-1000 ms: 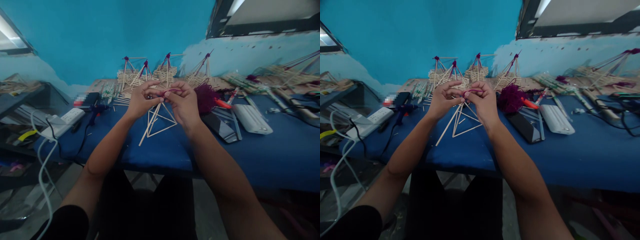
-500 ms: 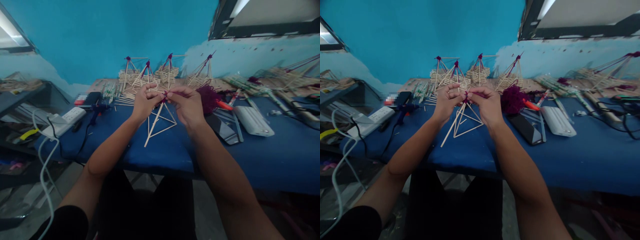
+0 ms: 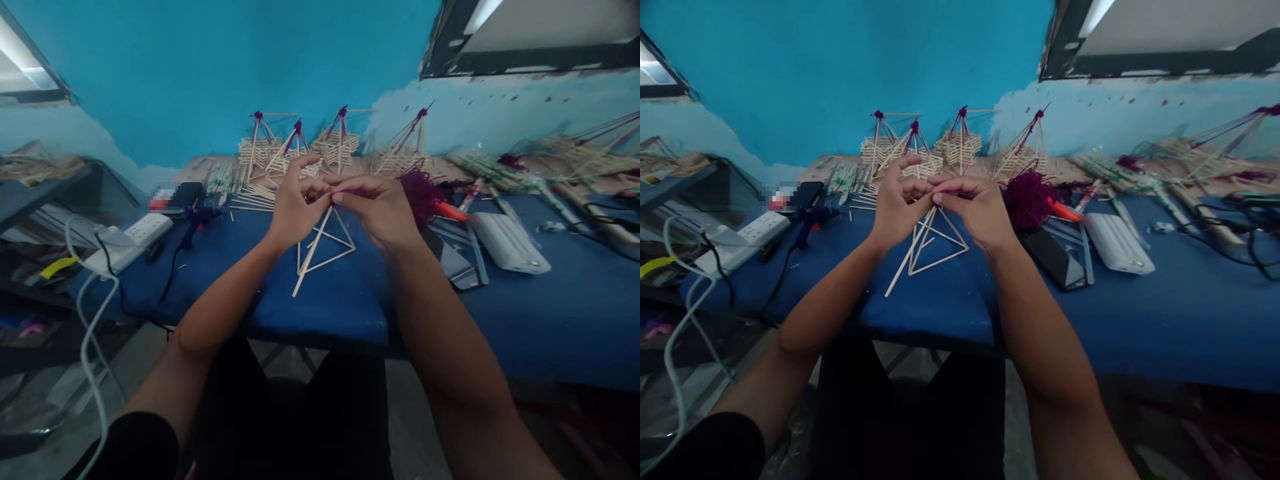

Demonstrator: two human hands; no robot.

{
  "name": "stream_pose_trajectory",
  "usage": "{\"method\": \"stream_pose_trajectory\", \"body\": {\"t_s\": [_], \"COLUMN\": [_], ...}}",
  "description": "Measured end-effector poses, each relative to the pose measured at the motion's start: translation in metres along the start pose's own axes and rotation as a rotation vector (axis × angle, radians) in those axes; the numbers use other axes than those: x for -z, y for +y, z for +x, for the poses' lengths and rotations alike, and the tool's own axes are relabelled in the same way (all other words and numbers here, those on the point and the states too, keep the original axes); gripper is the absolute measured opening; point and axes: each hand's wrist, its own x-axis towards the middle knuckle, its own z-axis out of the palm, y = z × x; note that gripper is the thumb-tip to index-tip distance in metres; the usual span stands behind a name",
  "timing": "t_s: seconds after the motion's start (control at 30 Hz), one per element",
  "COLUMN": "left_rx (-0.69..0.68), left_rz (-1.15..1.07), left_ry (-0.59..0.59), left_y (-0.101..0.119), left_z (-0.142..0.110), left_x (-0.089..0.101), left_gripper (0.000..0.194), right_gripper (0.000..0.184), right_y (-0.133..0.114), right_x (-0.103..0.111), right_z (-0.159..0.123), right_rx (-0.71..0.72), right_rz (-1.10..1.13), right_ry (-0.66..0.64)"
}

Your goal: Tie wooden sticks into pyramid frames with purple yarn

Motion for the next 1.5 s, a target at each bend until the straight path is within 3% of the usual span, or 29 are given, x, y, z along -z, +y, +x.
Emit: {"method": "stream_pose_trajectory", "body": {"t_s": [0.17,0.37,0.57,0.7,1.0,1.13,1.33,1.5], "left_rx": [-0.015,-0.002,0.005,-0.014,-0.009,-0.094,-0.261,-0.317], "left_rz": [0.036,0.033,0.022,0.041,0.038,0.103,0.231,0.31], "left_ry": [0.02,0.016,0.024,0.027,0.018,0.006,0.029,0.043], "left_y": [0.002,-0.003,-0.003,0.001,0.006,-0.002,-0.025,-0.025], "left_z": [-0.002,0.002,0.004,0.002,-0.002,0.0,0.009,0.009], "left_x": [-0.002,-0.002,-0.003,-0.003,-0.004,-0.002,0.002,0.004], "left_gripper": [0.075,0.075,0.065,0.059,0.067,0.063,0.058,0.036], "right_gripper": [0.023,0.035,0.015,0.025,0.015,0.007,0.012,0.007], "right_y": [0.004,0.003,0.001,-0.001,-0.005,-0.005,-0.012,-0.012], "right_x": [0.002,0.005,0.004,0.0,-0.002,-0.004,-0.009,-0.001], "right_z": [0.002,0.002,-0.003,-0.007,-0.009,-0.011,-0.015,-0.01], "right_rx": [0.071,0.051,0.144,0.148,0.159,0.162,0.157,-0.007], "right_rz": [-0.102,-0.155,-0.377,-0.402,-0.434,-0.459,-0.667,-0.515], "right_ry": [0.11,0.19,0.177,0.211,0.191,0.153,0.149,0.076]}}
